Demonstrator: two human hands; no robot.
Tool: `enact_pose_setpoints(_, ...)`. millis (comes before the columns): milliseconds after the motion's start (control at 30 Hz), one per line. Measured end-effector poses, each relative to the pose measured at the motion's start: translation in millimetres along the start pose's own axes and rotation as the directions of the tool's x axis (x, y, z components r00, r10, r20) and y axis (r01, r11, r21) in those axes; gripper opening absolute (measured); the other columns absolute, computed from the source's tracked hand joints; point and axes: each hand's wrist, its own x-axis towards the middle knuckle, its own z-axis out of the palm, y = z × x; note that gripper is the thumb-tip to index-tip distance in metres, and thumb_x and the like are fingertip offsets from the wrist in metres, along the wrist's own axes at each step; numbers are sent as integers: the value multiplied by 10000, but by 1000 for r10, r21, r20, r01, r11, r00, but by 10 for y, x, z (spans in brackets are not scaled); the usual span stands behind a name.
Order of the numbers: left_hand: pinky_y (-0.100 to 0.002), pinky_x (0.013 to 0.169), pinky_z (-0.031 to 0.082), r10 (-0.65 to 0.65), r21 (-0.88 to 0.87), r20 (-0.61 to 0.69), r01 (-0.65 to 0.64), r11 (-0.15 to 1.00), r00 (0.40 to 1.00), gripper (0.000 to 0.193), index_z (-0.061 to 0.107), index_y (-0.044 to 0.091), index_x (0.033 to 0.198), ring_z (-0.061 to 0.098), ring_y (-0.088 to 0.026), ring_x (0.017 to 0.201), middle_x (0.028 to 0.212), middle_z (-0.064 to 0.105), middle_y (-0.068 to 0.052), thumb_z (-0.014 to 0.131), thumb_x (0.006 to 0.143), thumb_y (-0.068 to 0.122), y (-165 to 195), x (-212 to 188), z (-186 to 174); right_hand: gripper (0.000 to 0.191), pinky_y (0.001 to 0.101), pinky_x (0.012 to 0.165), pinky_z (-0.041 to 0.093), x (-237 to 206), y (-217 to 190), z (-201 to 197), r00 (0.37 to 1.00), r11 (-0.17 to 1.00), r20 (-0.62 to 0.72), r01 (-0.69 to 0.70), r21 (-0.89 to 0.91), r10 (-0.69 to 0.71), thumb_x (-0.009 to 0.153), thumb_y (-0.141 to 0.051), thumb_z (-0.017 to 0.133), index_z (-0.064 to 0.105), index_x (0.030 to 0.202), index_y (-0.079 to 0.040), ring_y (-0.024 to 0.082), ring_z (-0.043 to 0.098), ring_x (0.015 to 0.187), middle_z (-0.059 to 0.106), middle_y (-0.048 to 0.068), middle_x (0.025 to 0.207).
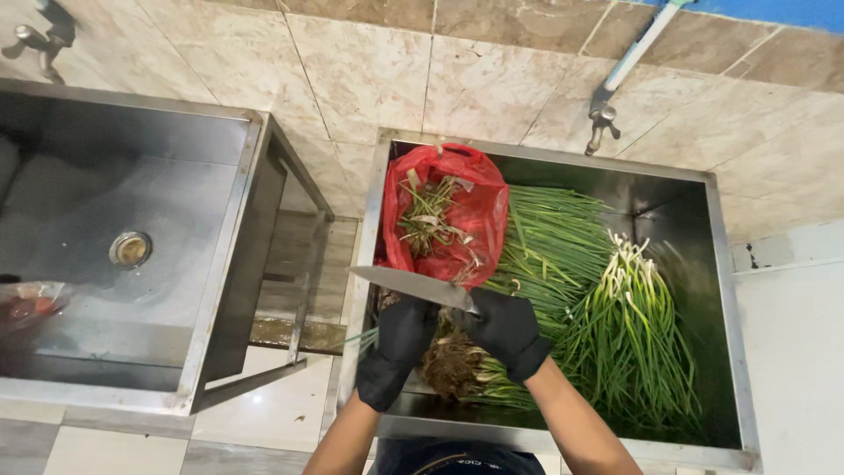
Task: The person stands at a stainless steel sink filled with green onions and trims them one at a time. They hold each bunch, cut off the root ends with a knife, and drop the discarded roots and trimmings into a red plastic bag inside the sink while placing trimmed onions aside.
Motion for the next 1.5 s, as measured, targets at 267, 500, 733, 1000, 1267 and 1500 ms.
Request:
enact_pose_setpoints(267,-524,668,529,-8,-18,67,10,1000,998,164,743,90,998,682,-420,755,854,715,-191,709,875,194,-198,24,12,384,486,637,527,-30,459,393,996,997,70,-63,50,60,898,-517,631,744,924,-150,392,681,745,717,162,817)
enact_pose_setpoints(500,-459,711,573,-203,-56,-57,200,978,977,276,741,51,1099,728,-368,803,906,741,-194,669,960,279,-361,81,95,617,554,794,512,-588,1559,612,722,792,329,-577,-198,609,989,-579,478,767,822,-61,479,672,855,721,264,858)
enact_pose_setpoints(733,-466,742,574,-93,-39,-121,89,995,988,193,746,71,1043,708,-396,838,941,738,-193,655,957,218,-83,179,172,372,510,648,539,-742,1120,800,932,910,29,-360,206,362,938,-390,570,720,997,-56,450,680,728,706,232,811)
enact_pose_setpoints(1000,-532,671,517,-30,-20,147,33,999,989,139,696,61,1009,656,-425,766,826,682,-202,648,887,108,190,202,251,274,497,609,523,-152,712,264,982,983,119,-158,94,147,882,-394,688,733,899,-124,409,659,659,677,193,723)
enact_pose_setpoints(1267,-486,742,549,57,-21,53,-55,998,997,284,692,54,1186,672,-409,880,981,706,-224,620,934,163,24,90,280,451,536,723,537,-19,1555,493,852,907,335,-421,-16,402,940,-524,532,763,919,-138,438,677,820,707,214,855)
enact_pose_setpoints(1500,-440,768,459,-383,-733,403,544,408,831,327,681,-8,1299,542,-367,839,968,592,-229,517,1121,212,-161,86,422,487,541,764,534,-728,1802,865,839,872,318,-485,67,442,907,-465,539,719,1076,-45,469,680,901,725,271,959)
